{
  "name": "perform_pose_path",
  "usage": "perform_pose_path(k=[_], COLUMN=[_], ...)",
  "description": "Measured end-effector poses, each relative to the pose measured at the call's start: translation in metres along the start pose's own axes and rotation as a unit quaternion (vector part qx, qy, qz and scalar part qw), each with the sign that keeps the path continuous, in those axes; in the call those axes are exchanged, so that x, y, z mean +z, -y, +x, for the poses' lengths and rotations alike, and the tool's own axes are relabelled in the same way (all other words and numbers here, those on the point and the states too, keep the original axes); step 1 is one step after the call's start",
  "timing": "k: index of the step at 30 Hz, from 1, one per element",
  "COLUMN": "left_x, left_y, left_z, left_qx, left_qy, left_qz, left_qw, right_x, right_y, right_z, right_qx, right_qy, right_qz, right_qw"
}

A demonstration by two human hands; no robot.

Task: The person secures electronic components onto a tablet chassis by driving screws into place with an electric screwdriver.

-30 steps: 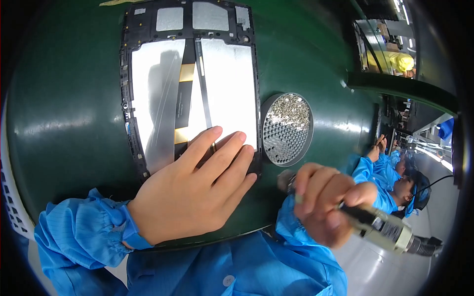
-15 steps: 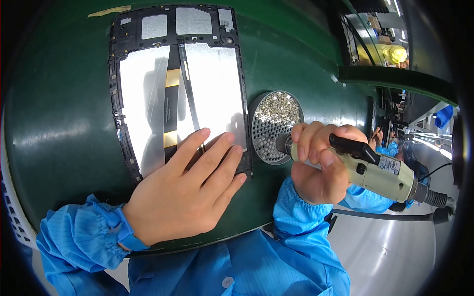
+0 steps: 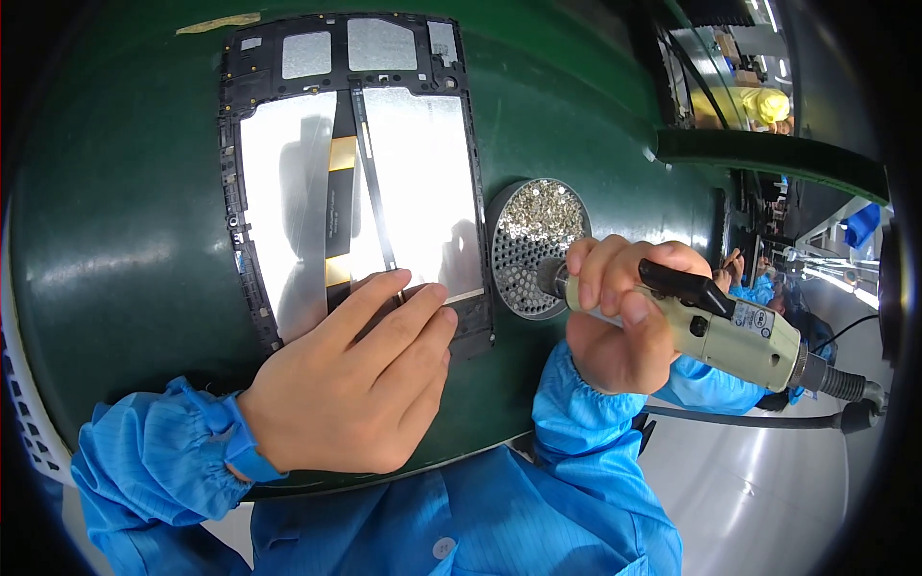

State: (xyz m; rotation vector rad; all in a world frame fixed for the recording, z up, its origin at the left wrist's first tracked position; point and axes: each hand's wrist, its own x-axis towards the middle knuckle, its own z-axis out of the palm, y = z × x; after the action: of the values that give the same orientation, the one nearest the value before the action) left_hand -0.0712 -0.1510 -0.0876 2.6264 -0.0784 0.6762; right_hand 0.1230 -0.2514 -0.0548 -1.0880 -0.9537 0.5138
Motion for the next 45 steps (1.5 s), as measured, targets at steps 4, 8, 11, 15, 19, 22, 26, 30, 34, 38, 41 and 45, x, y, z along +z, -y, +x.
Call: perform_pose_path(k=[4,8,11,15,19,22,26,30,34,38,41,45], left_x=[0.004,0.004,0.006,0.005,0.004,0.005,0.004,0.006,0.000,0.003,0.004,0.002], left_y=[0.000,0.000,0.003,0.004,0.004,0.003,0.003,0.003,0.001,0.002,0.003,0.004], left_z=[-0.001,-0.001,-0.003,-0.002,-0.001,-0.003,-0.003,-0.005,-0.007,-0.006,-0.004,0.002], left_qx=[-0.014,-0.016,-0.013,-0.012,-0.009,-0.010,-0.008,-0.010,-0.017,-0.028,-0.025,-0.012], left_qy=[-0.021,-0.049,-0.060,-0.074,-0.069,-0.070,-0.072,-0.078,-0.071,-0.077,-0.077,-0.053], left_qz=[-0.012,-0.033,-0.053,-0.071,-0.067,-0.064,-0.068,-0.077,-0.079,-0.085,-0.084,-0.070], left_qw=[1.000,0.998,0.997,0.995,0.995,0.995,0.995,0.994,0.994,0.993,0.993,0.996], right_x=[-0.003,0.012,0.029,0.035,0.036,0.036,0.038,0.040,0.044,0.044,0.042,0.043], right_y=[0.022,0.043,0.034,0.029,0.026,0.026,0.027,0.025,0.026,0.023,0.021,0.022], right_z=[-0.002,-0.011,-0.016,-0.017,-0.020,-0.019,-0.018,-0.020,-0.023,-0.021,-0.021,-0.021], right_qx=[-0.024,-0.010,0.012,0.010,0.005,0.016,0.017,0.014,0.019,0.023,0.011,-0.032], right_qy=[0.017,0.115,0.186,0.199,0.192,0.205,0.217,0.217,0.184,0.187,0.187,0.173], right_qz=[0.000,0.029,0.006,-0.003,-0.004,-0.011,-0.010,-0.009,0.049,0.054,0.047,0.050], right_qw=[1.000,0.993,0.982,0.980,0.981,0.979,0.976,0.976,0.981,0.981,0.981,0.983])
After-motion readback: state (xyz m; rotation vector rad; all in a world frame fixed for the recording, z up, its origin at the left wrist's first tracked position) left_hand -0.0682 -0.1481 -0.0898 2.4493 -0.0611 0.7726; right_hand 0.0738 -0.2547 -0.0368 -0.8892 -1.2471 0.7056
